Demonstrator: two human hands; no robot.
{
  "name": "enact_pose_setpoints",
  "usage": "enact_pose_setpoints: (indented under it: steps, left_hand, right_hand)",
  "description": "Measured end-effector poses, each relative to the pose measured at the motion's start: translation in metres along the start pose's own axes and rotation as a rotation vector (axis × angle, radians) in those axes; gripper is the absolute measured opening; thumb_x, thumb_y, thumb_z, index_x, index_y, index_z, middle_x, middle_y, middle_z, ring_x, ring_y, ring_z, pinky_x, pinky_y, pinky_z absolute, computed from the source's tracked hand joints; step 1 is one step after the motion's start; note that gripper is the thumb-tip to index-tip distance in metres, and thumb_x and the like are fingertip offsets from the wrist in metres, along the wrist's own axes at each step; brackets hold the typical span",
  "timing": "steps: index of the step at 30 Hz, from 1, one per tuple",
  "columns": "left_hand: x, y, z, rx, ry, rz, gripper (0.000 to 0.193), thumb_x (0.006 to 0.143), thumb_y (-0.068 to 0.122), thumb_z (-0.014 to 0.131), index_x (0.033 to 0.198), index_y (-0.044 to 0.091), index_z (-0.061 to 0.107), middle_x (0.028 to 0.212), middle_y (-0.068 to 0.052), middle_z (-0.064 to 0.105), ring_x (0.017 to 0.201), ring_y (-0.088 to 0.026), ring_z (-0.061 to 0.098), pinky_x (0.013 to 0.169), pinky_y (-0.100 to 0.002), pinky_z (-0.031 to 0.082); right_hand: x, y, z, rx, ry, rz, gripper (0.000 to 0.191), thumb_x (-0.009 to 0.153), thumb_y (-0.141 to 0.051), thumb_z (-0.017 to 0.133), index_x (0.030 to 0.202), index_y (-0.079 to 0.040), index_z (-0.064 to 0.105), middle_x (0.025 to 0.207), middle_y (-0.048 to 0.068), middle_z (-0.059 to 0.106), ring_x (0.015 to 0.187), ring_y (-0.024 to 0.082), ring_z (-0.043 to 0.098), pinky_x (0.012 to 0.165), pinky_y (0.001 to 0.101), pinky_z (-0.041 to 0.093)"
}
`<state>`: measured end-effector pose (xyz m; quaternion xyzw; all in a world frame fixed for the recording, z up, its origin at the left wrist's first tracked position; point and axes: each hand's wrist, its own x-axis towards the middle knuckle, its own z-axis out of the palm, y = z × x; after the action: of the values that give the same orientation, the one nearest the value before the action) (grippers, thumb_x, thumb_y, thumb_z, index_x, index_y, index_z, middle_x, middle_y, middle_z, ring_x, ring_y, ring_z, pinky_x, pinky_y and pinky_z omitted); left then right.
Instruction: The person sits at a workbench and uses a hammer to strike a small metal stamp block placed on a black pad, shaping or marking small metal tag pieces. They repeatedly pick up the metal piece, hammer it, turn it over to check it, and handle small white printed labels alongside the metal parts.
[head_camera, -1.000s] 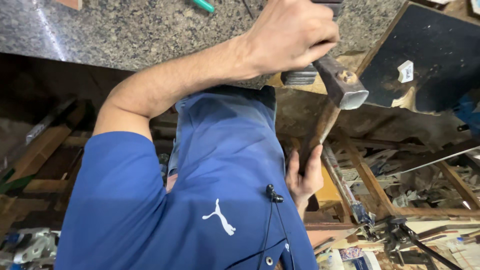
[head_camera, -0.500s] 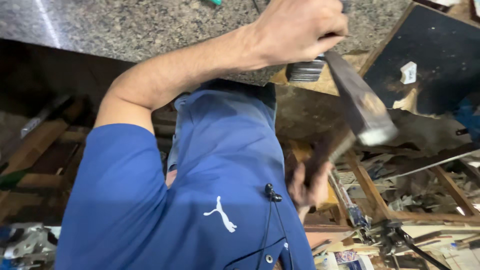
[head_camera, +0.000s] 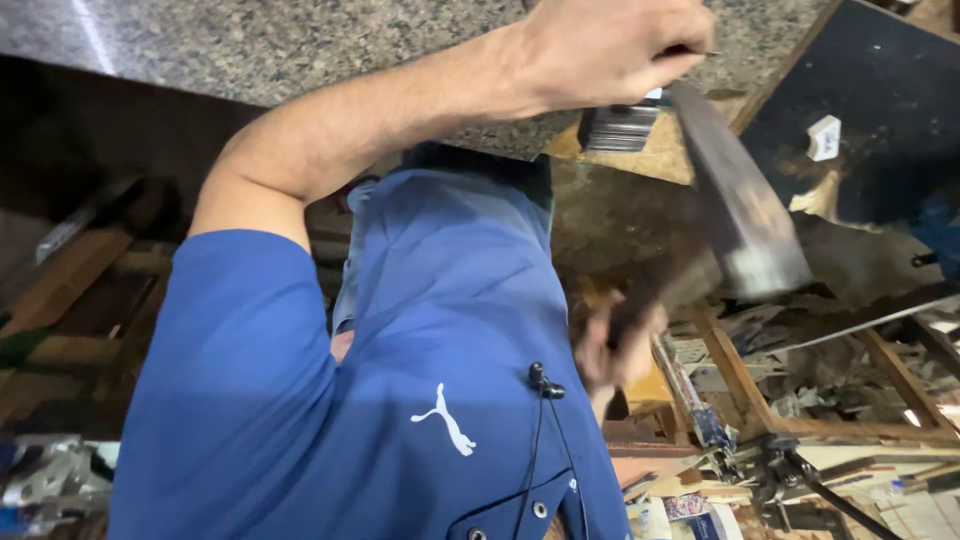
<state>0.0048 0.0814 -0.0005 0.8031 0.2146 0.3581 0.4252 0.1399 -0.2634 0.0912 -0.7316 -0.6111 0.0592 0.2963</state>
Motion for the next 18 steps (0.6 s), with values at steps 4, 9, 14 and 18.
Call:
enact_pose_setpoints:
  steps: [4, 9, 14, 18]
  left_hand:
    - [0.001, 0.001, 0.000, 0.088, -0.015, 0.051, 0.013, 0.095, 0.016, 0.075, 0.088, 0.007, 0.070, 0.085, -0.008, 0.066, 0.081, -0.027, 0.066, 0.071, -0.041, 0.053]
    - [0.002, 0.002, 0.001, 0.062, -0.005, 0.018, 0.009, 0.098, 0.012, 0.072, 0.093, 0.005, 0.069, 0.089, -0.007, 0.064, 0.081, -0.022, 0.067, 0.073, -0.038, 0.055]
    - [0.001, 0.002, 0.001, 0.022, -0.025, 0.027, 0.010, 0.096, 0.015, 0.075, 0.096, 0.007, 0.070, 0.087, -0.007, 0.063, 0.081, -0.024, 0.066, 0.069, -0.039, 0.053]
    - [0.001, 0.003, 0.002, 0.099, 0.024, 0.036, 0.010, 0.095, 0.017, 0.076, 0.095, 0.008, 0.070, 0.087, -0.006, 0.063, 0.081, -0.024, 0.066, 0.068, -0.039, 0.053]
  right_hand:
    - [0.008, -0.003, 0.001, -0.025, -0.149, 0.183, 0.058, 0.100, -0.001, 0.074, 0.152, 0.004, 0.049, 0.112, 0.024, 0.071, 0.086, 0.029, 0.069, 0.081, 0.0363, 0.057]
    - [0.013, -0.010, -0.002, 0.614, 0.154, 0.259, 0.065, 0.100, -0.001, 0.073, 0.154, -0.009, 0.038, 0.110, 0.019, 0.077, 0.076, 0.011, 0.068, 0.074, 0.0270, 0.061]
    - [0.011, -0.005, 0.000, -0.054, -0.187, 0.201, 0.059, 0.099, 0.000, 0.074, 0.152, 0.005, 0.048, 0.128, 0.029, 0.068, 0.109, 0.034, 0.071, 0.098, 0.0385, 0.056]
    - [0.008, 0.001, -0.001, 0.285, 0.075, 0.187, 0.058, 0.100, 0.000, 0.073, 0.152, 0.006, 0.048, 0.124, 0.027, 0.070, 0.103, 0.029, 0.072, 0.095, 0.0364, 0.057]
